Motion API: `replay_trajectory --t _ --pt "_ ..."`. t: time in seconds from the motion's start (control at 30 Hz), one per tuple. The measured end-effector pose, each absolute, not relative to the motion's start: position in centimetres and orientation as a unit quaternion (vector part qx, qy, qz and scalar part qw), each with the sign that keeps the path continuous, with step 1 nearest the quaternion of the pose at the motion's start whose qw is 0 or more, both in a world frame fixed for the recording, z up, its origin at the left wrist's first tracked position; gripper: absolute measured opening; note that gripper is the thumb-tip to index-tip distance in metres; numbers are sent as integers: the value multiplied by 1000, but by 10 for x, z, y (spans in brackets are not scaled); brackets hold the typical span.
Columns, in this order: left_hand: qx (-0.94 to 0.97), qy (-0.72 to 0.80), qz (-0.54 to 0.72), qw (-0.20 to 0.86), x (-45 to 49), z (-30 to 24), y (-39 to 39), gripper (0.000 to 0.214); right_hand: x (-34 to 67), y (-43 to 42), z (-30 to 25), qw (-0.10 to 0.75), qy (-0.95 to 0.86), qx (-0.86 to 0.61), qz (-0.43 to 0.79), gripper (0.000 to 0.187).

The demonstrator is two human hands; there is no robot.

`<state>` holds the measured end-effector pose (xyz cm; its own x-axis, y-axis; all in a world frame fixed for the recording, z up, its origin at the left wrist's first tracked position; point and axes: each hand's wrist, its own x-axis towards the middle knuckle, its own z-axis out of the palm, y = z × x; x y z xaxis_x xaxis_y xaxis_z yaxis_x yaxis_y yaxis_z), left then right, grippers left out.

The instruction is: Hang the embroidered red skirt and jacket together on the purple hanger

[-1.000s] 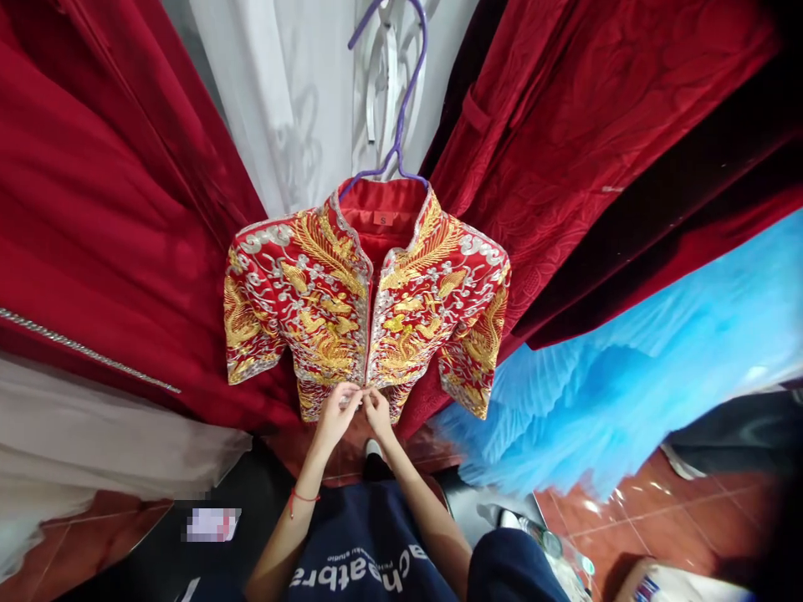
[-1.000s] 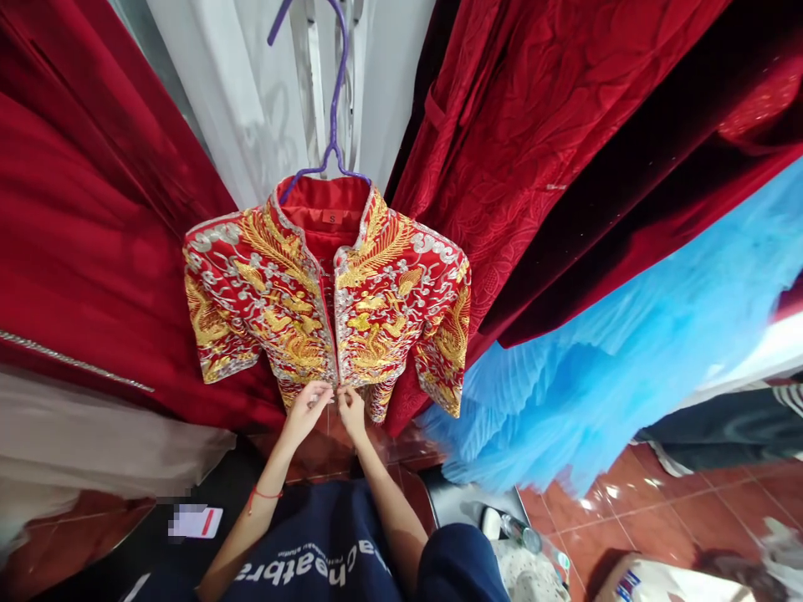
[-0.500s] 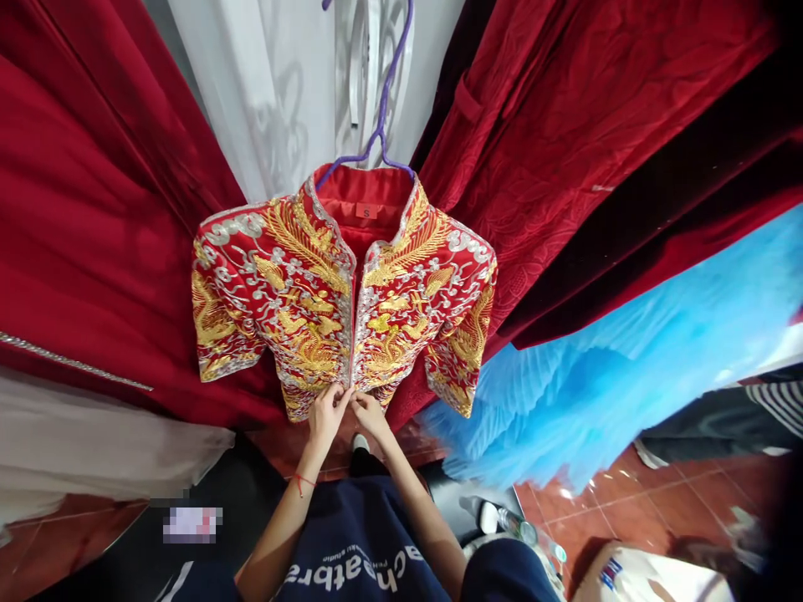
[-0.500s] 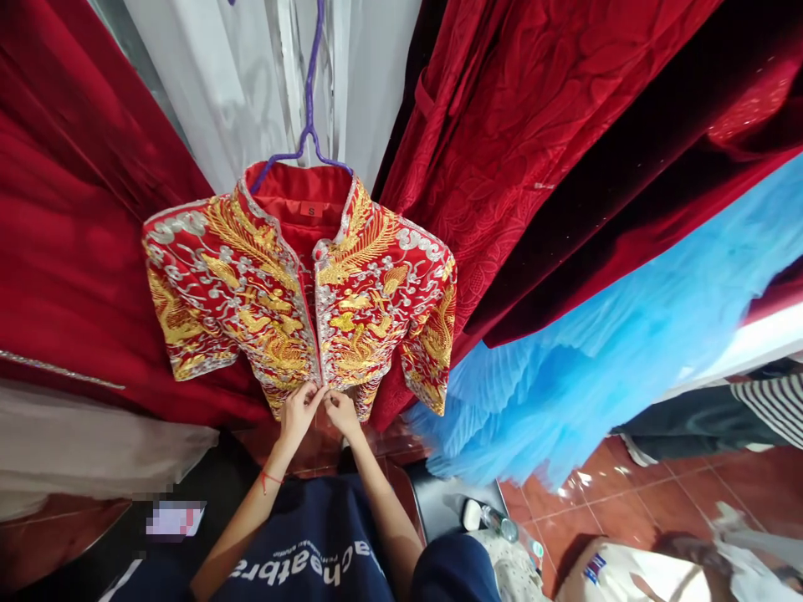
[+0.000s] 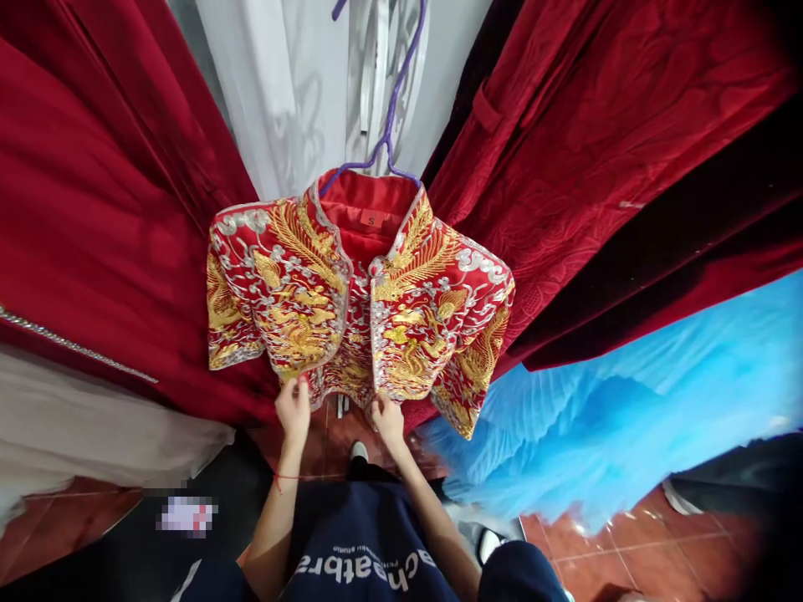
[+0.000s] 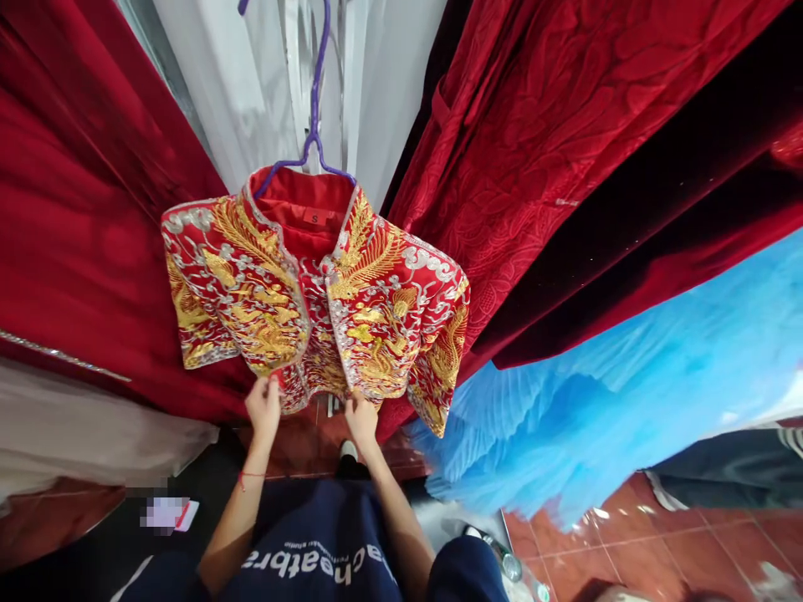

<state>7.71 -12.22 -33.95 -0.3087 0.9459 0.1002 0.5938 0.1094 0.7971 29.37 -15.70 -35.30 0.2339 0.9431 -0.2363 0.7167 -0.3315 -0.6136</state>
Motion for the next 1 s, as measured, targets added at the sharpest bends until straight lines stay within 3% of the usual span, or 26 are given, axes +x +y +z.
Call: replay_trajectory --t 0.17,0.27,0.33,0.4,0.43,0.53,0.67,0.83,1.0 --pt "572 690 369 245 46 -316 -111 30 339 -164 -327 180 -573 -743 295 22" --pt "570 685 436 121 71 -292 -111 66 335 -164 -284 208 -622 -694 297 27" --pt "559 677 479 16 101 -269 -106 97 325 -160 -245 311 -666 -642 219 27" --pt "557 668 491 -39 131 -243 -98 114 317 -151 -205 450 -680 -578 39 17" --pt "556 666 494 -52 143 -230 -92 118 314 -144 -186 490 -675 -549 -54 23" --pt "530 660 528 -71 160 -196 -75 116 321 -122 -142 537 -634 -505 -233 54" --pt "522 636 560 -93 137 -152 -64 108 354 -95 -103 539 -603 -501 -306 74" --pt "668 529 516 -84 74 -95 -61 108 393 -70 -71 491 -664 -504 -255 67" --pt "618 600 502 -82 36 -83 -14 90 405 -58 -66 473 -683 -503 -241 48"
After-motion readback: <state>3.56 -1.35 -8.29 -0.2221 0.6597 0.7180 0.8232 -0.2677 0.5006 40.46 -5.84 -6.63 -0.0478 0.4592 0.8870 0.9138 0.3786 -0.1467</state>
